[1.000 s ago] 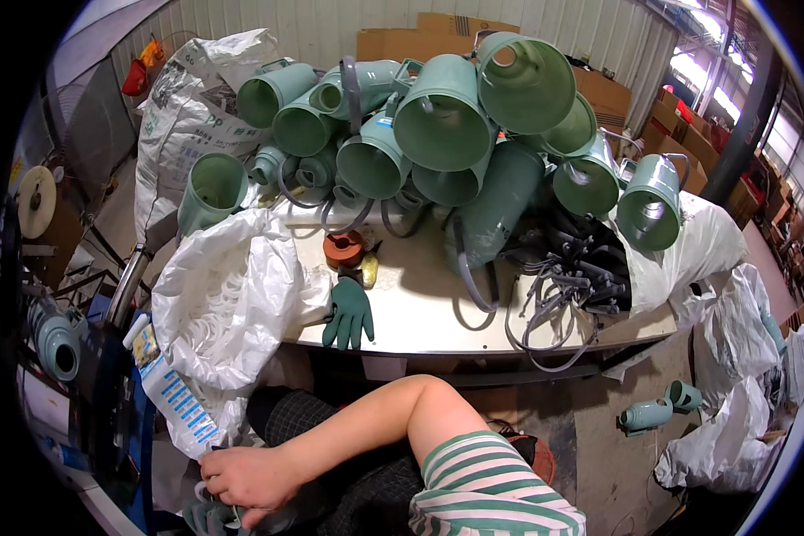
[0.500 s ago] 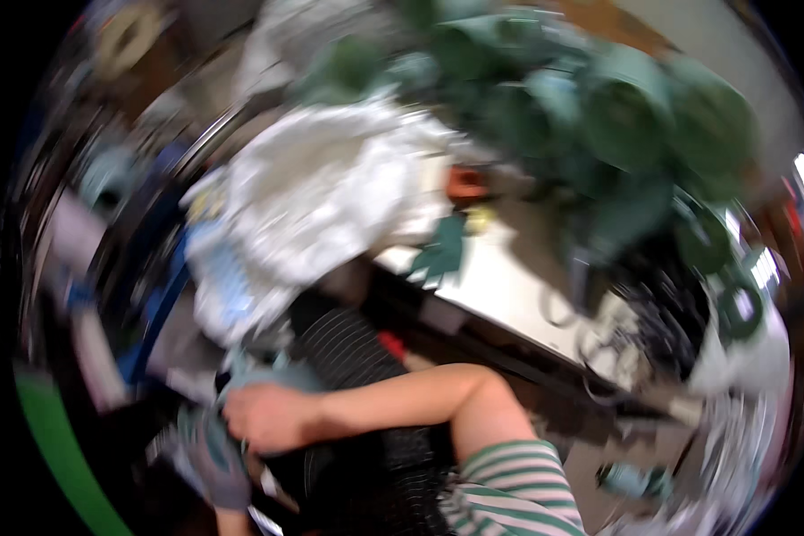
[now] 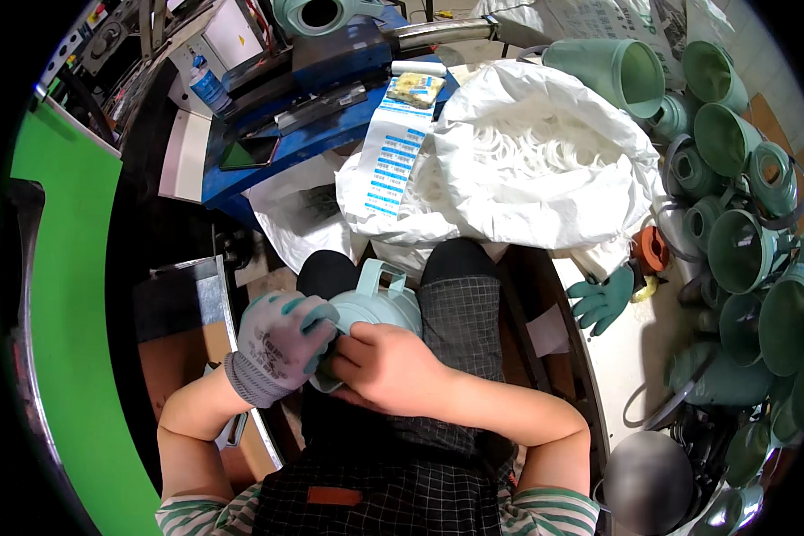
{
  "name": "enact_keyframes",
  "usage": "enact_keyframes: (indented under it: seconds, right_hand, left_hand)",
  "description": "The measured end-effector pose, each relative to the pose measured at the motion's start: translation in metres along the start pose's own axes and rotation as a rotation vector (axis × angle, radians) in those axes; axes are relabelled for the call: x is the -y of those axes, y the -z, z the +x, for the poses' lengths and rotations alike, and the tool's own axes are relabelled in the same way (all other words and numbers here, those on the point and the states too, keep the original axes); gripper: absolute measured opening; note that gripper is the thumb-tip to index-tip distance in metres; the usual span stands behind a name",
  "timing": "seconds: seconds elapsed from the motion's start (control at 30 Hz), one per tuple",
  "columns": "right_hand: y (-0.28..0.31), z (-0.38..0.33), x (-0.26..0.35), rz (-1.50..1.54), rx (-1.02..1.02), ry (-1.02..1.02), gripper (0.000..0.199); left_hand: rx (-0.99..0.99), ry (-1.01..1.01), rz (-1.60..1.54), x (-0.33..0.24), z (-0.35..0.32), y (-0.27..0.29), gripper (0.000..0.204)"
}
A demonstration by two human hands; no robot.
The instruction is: The person sits on the floor in a workshop and assembles light green watering cans. They pick up a can body, attach a grey handle, and place the finished unit on a nearby table. The process is repeated multiple times with a pile of can bodies and handles nearby.
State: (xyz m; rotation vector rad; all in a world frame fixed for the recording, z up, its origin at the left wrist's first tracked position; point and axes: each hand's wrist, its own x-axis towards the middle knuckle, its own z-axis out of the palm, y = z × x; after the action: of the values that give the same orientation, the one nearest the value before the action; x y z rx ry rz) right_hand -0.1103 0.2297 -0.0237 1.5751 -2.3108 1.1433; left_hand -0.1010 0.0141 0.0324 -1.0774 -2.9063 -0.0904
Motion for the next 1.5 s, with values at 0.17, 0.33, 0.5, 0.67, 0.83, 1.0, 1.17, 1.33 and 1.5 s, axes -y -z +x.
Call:
enact_keyframes:
  seconds: [0.17,0.33,0.5,0.67,0.83,1.0,1.17,1.33,1.5]
  right_hand:
    - [0.001,0.016,-0.072,0.846,-0.667,-0.540,0.017]
    - [-0.047,0.064,-0.272,0.797,-0.953,-1.020,0.074]
    - [-0.065,0.094,-0.340,1.171,-1.289,-0.795,0.041]
    - [-0.072,0.093,-0.358,1.272,-1.443,-0.748,0.024]
    - [-0.079,0.106,-0.344,1.407,-1.378,-0.768,0.013]
    - [-0.098,0.095,-0.381,1.166,-1.273,-0.996,0.014]
    - [-0.064,0.069,-0.334,1.249,-1.136,-0.741,0.047]
    - [-0.060,-0.043,-0.184,0.993,-0.855,-0.776,0.056]
    - [0.007,-0.151,-0.045,1.291,-0.146,-1.341,0.053]
  left_hand:
    - [-0.112,-0.067,-0.634,0.033,0.000,-0.020,0.033]
    - [-0.483,0.159,-0.599,0.091,0.075,-0.055,0.030]
    - [-0.613,0.180,-0.303,0.145,0.181,-0.108,0.028]
    - [-0.643,0.118,-0.018,0.183,0.277,-0.155,0.027]
    - [-0.521,0.210,-0.037,0.199,0.268,-0.163,0.025]
    - [-0.677,0.049,-0.094,0.205,0.277,-0.178,0.018]
    - [-0.746,0.051,-0.310,0.156,0.245,-0.146,0.018]
    - [-0.556,0.651,-1.022,0.085,0.059,-0.176,0.010]
    - [-0.587,0.580,-1.244,0.010,0.021,-0.216,0.009]
